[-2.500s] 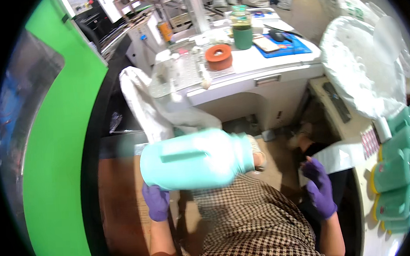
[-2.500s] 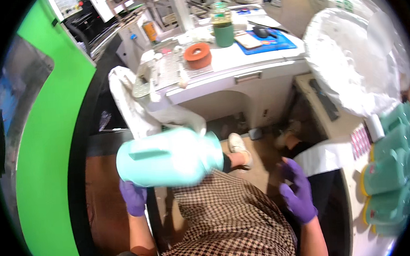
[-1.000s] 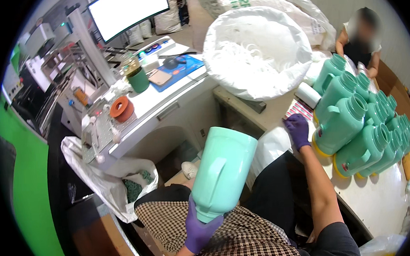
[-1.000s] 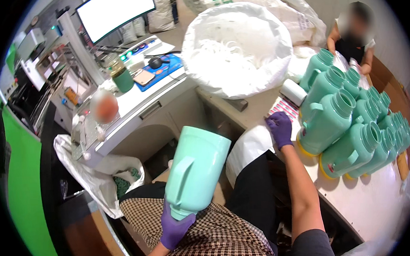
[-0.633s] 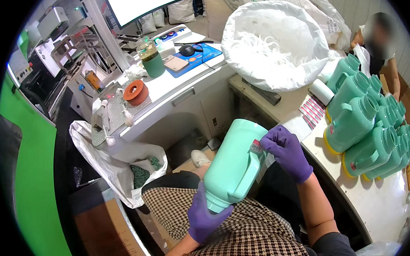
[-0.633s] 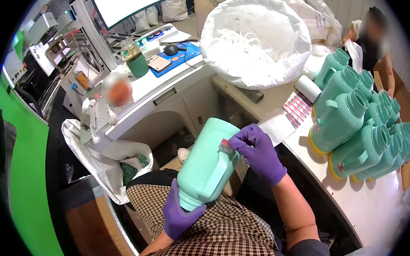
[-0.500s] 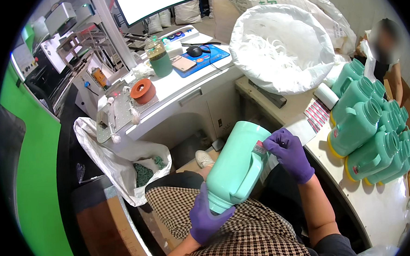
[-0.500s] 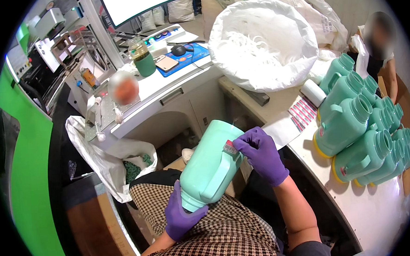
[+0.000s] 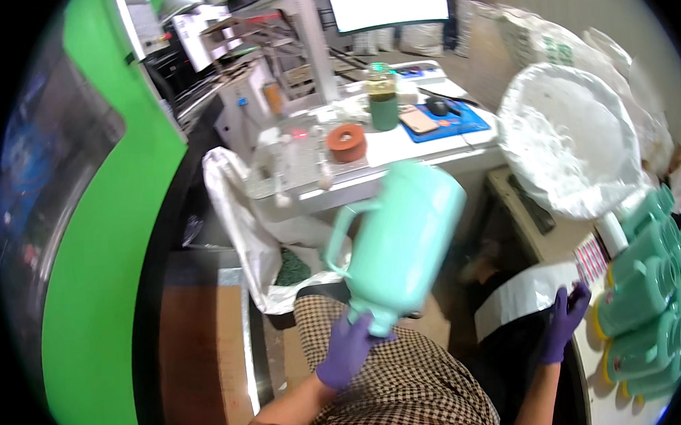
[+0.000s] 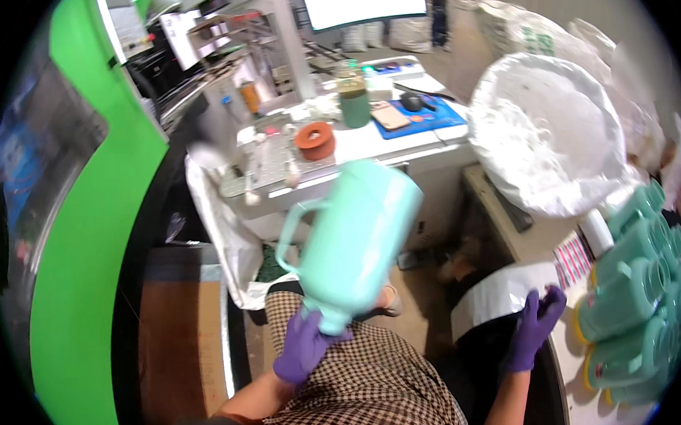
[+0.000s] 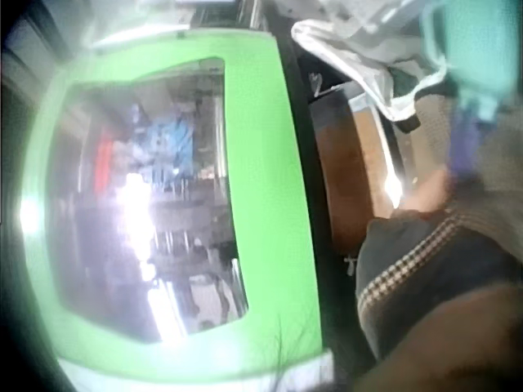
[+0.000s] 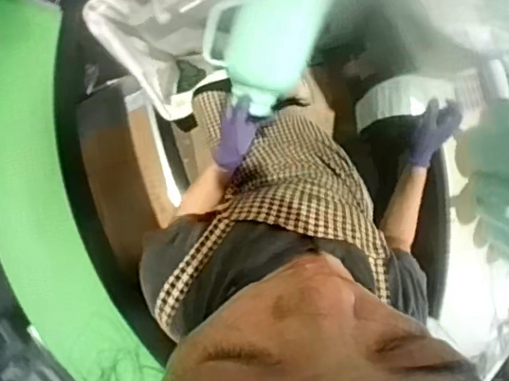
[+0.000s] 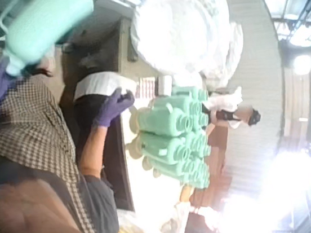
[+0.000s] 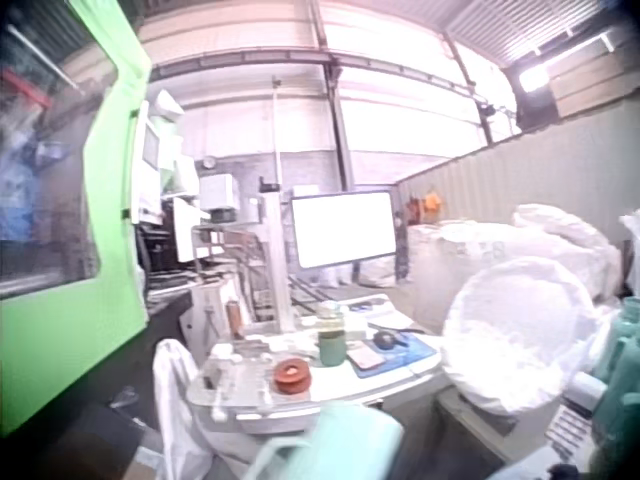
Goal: The person assembles light green plastic containers by inserting white plastic rings into the openings and attaching yellow lids. They handle each container one at a time, place the finished units on a nearby table, and repeat the process.
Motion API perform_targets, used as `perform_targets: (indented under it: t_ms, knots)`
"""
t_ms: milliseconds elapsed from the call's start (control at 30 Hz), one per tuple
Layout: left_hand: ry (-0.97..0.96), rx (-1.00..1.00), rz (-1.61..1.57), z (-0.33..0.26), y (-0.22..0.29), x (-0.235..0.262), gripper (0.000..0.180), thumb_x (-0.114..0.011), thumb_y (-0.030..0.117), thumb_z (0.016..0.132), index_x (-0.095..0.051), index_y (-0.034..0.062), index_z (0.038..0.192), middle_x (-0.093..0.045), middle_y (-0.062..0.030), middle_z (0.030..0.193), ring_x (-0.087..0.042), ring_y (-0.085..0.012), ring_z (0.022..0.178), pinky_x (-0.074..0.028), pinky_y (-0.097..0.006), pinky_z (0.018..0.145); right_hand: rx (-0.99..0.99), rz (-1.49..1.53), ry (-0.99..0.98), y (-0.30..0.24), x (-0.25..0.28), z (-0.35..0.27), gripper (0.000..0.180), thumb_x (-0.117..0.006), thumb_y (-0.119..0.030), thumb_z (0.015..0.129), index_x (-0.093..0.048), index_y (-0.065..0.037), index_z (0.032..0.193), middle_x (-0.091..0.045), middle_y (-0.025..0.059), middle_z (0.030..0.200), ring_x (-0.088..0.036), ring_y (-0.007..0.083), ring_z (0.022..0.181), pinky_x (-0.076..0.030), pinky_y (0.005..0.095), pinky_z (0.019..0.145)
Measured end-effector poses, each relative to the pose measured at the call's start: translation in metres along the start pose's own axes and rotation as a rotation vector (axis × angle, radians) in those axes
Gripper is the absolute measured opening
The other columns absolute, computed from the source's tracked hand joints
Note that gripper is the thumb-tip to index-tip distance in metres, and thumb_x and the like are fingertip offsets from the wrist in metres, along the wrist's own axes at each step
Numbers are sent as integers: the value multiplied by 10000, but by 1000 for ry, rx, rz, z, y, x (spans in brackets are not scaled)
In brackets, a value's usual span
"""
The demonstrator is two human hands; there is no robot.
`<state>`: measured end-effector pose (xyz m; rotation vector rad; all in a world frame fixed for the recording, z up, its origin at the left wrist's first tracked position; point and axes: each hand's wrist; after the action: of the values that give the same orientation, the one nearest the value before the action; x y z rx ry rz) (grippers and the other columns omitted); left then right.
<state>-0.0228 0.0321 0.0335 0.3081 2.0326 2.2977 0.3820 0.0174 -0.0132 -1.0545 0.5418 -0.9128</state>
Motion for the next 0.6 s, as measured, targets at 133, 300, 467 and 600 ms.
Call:
perform_targets:
  t_ms: [133,300,467,600]
  knots:
    - [163,47,-916,80,19,37,464,-622,423,1008,-542,44,1263,-636,-132,1118,-641,-280,1036,-582,-447,899,-123,28,-348,33,4,-61,288,-629,-35,932,-548,-33,1209,-486,-2,995,-469,93,886,-414,250,790]
    - [318,-50,-851,209,3,95,556,-624,590,958,-562,83,1179,-613,-90,952,-634,-244,861,-600,-434,822,398,-238,-553,21,-12,-96,229,-672,6,836,-615,-23,1056,-579,119,966,-574,256,874,-480,347,790]
    - [301,-44,-984,266,-14,149,518,-603,581,971,-545,150,1252,-601,-141,1059,-632,-290,939,-607,-442,832,392,-211,-682,28,-19,-100,260,-663,22,794,-619,-38,1043,-555,137,934,-568,288,826,-479,378,743]
    - [232,-45,-796,284,-25,163,537,-601,568,973,-516,155,1305,-590,-147,1116,-624,-290,999,-605,-428,851,410,-310,-664,26,-20,-101,244,-678,-31,784,-625,-85,1016,-551,130,899,-584,306,799,-481,404,712]
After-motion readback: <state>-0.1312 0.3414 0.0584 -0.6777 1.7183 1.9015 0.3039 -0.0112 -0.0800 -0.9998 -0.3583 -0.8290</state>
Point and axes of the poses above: each hand's wrist, its own z-axis towards the middle knuckle, its own x-axis out of the back of the hand, y = z × x
